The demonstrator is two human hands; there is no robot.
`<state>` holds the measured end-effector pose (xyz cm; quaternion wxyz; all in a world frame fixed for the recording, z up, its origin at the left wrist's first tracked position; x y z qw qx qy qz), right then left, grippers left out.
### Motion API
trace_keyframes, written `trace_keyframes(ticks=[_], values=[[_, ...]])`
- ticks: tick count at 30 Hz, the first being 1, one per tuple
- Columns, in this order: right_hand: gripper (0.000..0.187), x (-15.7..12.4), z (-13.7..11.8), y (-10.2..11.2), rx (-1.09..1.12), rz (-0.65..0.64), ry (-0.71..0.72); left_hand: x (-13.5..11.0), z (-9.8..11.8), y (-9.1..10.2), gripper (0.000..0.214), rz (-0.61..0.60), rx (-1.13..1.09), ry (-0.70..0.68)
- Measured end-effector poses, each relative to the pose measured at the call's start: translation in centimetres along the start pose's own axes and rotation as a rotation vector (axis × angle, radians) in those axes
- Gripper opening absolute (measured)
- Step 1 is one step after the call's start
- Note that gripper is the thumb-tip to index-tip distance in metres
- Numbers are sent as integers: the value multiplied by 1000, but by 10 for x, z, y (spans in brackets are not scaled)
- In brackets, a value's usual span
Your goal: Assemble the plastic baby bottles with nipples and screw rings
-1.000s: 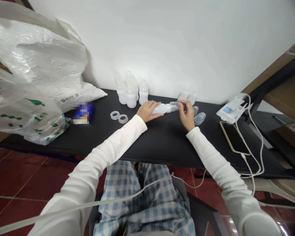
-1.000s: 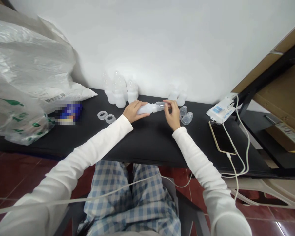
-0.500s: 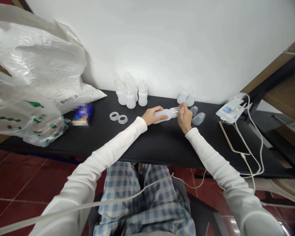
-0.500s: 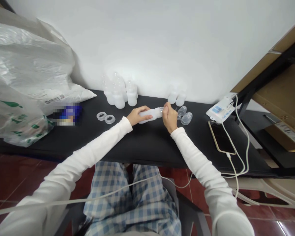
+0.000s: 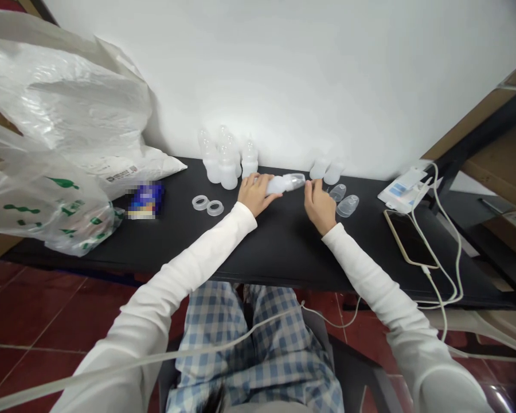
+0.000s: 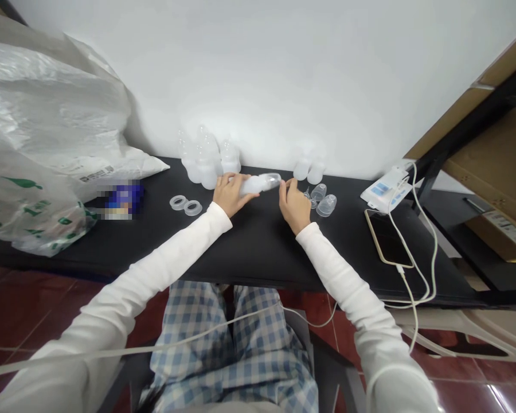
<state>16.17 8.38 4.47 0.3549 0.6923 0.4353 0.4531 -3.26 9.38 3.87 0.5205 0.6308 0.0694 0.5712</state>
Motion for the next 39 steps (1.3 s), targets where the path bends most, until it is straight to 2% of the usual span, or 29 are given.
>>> trace_keyframes(ticks=[3, 5, 9, 13, 18, 22, 25, 29, 32, 37, 39], values=[[38, 6, 1, 9, -114, 121, 101, -10, -31, 4, 52, 85, -46, 230], [38, 9, 6, 6, -198, 128, 124, -17, -50, 4, 50, 143, -87, 330], [34, 10, 19, -5, -221, 98, 86, -27, -78, 4, 44, 234, -150, 435], [24, 10, 27, -14, -98, 106, 118, -29, -86, 1, 45, 277, -195, 458], [22, 15, 34, -21, -53, 181, 191, -29, -73, 6, 57, 305, -187, 421], [21, 17, 35, -26, -113, 196, 210, -43, -53, 21, 69, 237, -28, 427], [24, 18, 36, -30, -201, 180, 212, -61, -40, 29, 64, 138, 109, 476], [34, 23, 36, -34, -241, 147, 226, -77, -33, 25, 51, 28, 188, 522], [39, 28, 36, -36, -210, 114, 244, -70, -24, 15, 43, 17, 157, 429], [40, 37, 35, -37, -178, 77, 257, -49, 11, -14, 42, -89, -75, 58], [40, 38, 33, -35, -161, 81, 260, -47, 16, -17, 43, -86, -51, 34]])
Point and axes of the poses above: each hand's wrist, its own x-axis towards the middle knuckle, its own y-axis out of the back of the hand, z = x × y, the point moved 9 cm from there along x, towards the middle knuckle, and after that the axes turned 8 degrees about -y, right-handed, at the moved point
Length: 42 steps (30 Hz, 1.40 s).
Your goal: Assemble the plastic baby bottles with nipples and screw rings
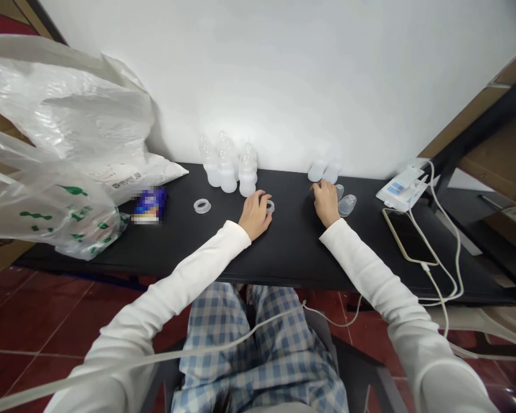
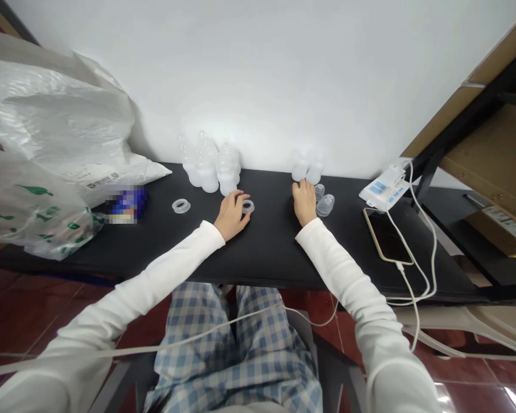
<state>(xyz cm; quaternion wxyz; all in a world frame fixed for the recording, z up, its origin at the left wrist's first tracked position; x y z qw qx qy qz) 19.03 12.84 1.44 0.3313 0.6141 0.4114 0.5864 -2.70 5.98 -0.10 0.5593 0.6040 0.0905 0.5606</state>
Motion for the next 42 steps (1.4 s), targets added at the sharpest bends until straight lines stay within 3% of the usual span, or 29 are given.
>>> trace_keyframes(ticks=[4, 7, 10, 15, 20, 28, 37, 42], values=[[40, -1, -10, 10, 111, 34, 18, 6, -9, -9, 39, -36, 40, 145], [37, -6, -21, 18, 254, 77, 28, 23, -4, -24, 32, -85, -79, 88], [30, -12, -26, 24, 470, 147, 29, 44, -8, -35, 28, -29, -348, 146], [23, -20, -27, 36, 718, 270, 48, 58, -30, -52, 31, 102, -905, 478], [21, -28, -42, 43, 843, 222, 139, 52, -30, -56, 38, 94, -1296, 661], [24, -34, -50, 47, 904, 205, 184, 45, -17, -53, 37, 24, -1254, 667], [17, -31, -50, 36, 839, 180, 169, 35, 4, -61, 33, 37, -1482, 715], [39, -24, -40, 14, 822, 110, 46, 32, 6, -63, 43, 118, -1561, 722]])
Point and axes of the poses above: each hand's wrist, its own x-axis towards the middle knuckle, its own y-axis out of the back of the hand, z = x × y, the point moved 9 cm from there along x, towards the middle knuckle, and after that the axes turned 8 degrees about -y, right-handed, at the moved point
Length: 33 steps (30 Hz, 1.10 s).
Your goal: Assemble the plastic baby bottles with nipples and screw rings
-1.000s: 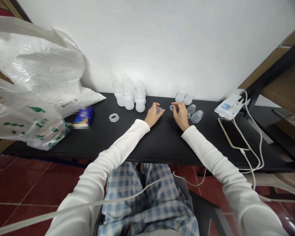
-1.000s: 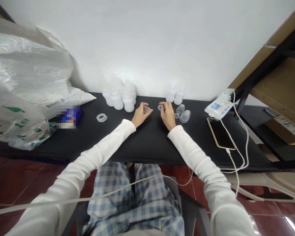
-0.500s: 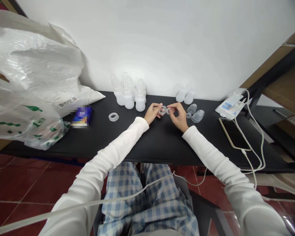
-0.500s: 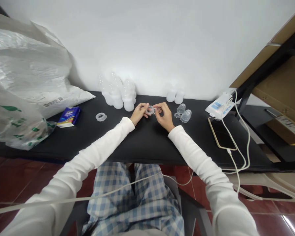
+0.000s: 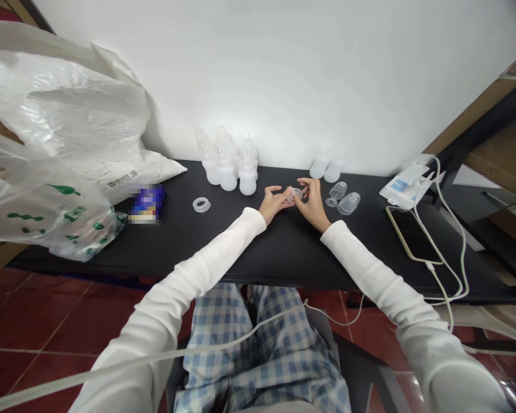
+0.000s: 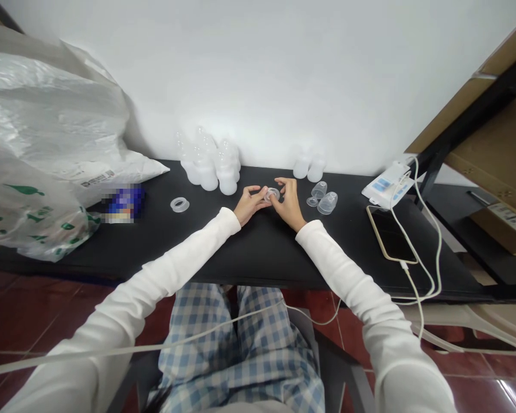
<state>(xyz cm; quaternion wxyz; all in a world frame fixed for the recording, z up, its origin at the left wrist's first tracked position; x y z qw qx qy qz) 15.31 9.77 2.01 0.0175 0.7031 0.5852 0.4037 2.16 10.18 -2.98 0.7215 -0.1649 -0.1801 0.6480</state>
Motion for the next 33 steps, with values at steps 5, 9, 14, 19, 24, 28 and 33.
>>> trace_keyframes(ticks=[5, 9, 14, 19, 24, 28, 33], values=[[21, 0, 3, -9, 64, -105, -56, 5, 0, 0, 48, -82, 83, -104], [35, -2, 4, -15, 146, -196, -136, 11, 2, 6, 41, -87, 150, -125], [45, -5, 8, -20, 213, -226, -213, 12, 14, 10, 34, -115, 346, -198], [35, -8, 9, -23, 236, -245, -236, 5, 35, -1, 23, -212, 787, -451], [34, -8, 10, -25, 294, -265, -226, 4, 36, -6, 23, -259, 960, -548], [37, -7, 13, -23, 326, -262, -207, 6, 32, -7, 20, -288, 978, -553], [48, -6, 28, -22, 378, -225, -267, -1, 36, -13, 17, -306, 1134, -636]])
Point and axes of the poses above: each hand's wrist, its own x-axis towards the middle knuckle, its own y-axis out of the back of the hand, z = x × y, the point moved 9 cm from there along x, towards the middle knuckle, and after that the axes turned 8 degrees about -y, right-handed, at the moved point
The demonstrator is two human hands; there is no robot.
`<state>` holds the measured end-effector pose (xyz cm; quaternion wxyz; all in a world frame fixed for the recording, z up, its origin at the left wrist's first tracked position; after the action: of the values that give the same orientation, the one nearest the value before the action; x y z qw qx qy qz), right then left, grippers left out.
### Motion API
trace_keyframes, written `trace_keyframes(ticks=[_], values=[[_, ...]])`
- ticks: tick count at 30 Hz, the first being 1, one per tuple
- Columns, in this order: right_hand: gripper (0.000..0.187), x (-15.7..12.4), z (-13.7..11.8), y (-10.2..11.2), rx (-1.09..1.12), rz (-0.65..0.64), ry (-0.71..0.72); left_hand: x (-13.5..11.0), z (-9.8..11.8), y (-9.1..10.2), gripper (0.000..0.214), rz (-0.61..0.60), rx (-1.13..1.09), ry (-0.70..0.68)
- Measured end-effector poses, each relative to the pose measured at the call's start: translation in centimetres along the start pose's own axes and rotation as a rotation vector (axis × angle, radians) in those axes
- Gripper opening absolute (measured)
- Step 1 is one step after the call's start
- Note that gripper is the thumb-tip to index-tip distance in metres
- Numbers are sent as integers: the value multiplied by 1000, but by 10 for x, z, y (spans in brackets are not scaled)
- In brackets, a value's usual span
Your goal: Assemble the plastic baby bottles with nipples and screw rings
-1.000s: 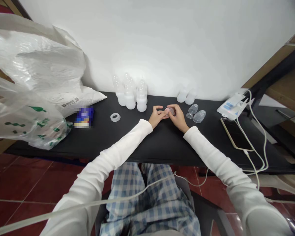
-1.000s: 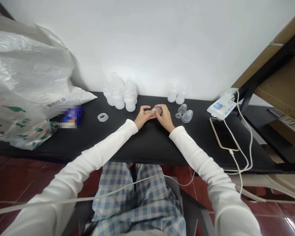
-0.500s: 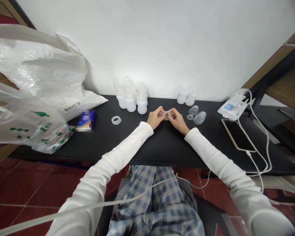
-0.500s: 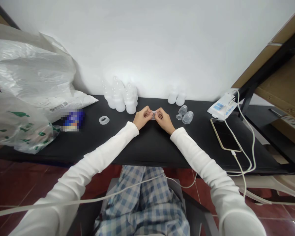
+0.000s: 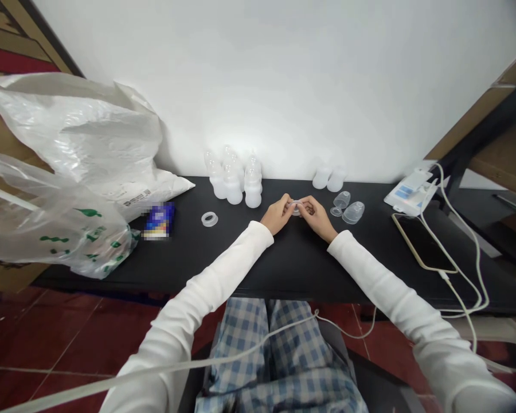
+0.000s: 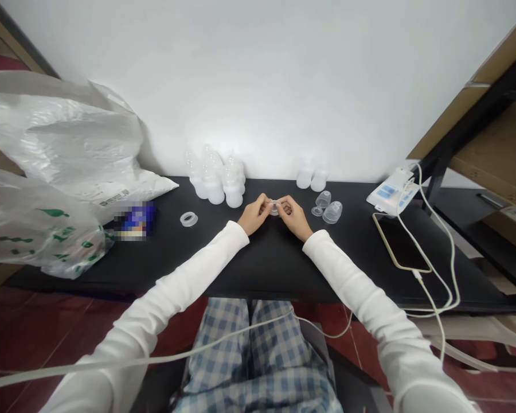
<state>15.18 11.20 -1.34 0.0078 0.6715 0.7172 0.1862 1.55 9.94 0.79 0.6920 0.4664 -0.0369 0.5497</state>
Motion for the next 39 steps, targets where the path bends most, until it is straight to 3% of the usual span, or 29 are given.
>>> trace_keyframes(ticks=[2, 5, 8, 11, 15, 17, 22, 30, 34, 39], values=[[53, 3, 8, 4, 39, 37, -42, 2, 14, 13, 20, 51, 182, -74], [56, 5, 17, 7, 76, 66, -92, 15, 36, 50, 28, 193, 442, -115], [55, 5, 18, 7, 73, 66, -107, 46, 40, 91, 41, 261, 594, -1], [54, 4, 17, 8, 65, 79, -114, 84, 23, 115, 55, 175, 678, 178], [53, 3, 16, 9, 54, 87, -127, 107, -13, 109, 47, -135, 789, 430], [52, 3, 16, 8, 57, 85, -132, 110, -20, 104, 39, -198, 815, 466], [49, 2, 15, 10, 63, 113, -116, 121, -13, 101, 29, -110, 756, 317], [45, 3, 14, 43, 74, 331, -91, 123, 18, 90, 21, -106, 596, 32], [45, 4, 17, 46, 67, 330, -105, 113, 19, 84, 14, -133, 648, 94], [44, 2, 15, 41, 34, 302, -92, 109, 2, 88, 14, -87, 732, 221]])
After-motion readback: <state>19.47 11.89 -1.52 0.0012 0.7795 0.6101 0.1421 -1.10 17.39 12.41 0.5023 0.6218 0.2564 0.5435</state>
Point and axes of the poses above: each hand's wrist, its own x-axis towards the middle knuckle, its own y-axis out of the back of the hand, z = x × y, the point moved 9 cm from there along x, towards the middle knuckle, and after that the axes turned 8 degrees about -y, right-handed, at the moved point
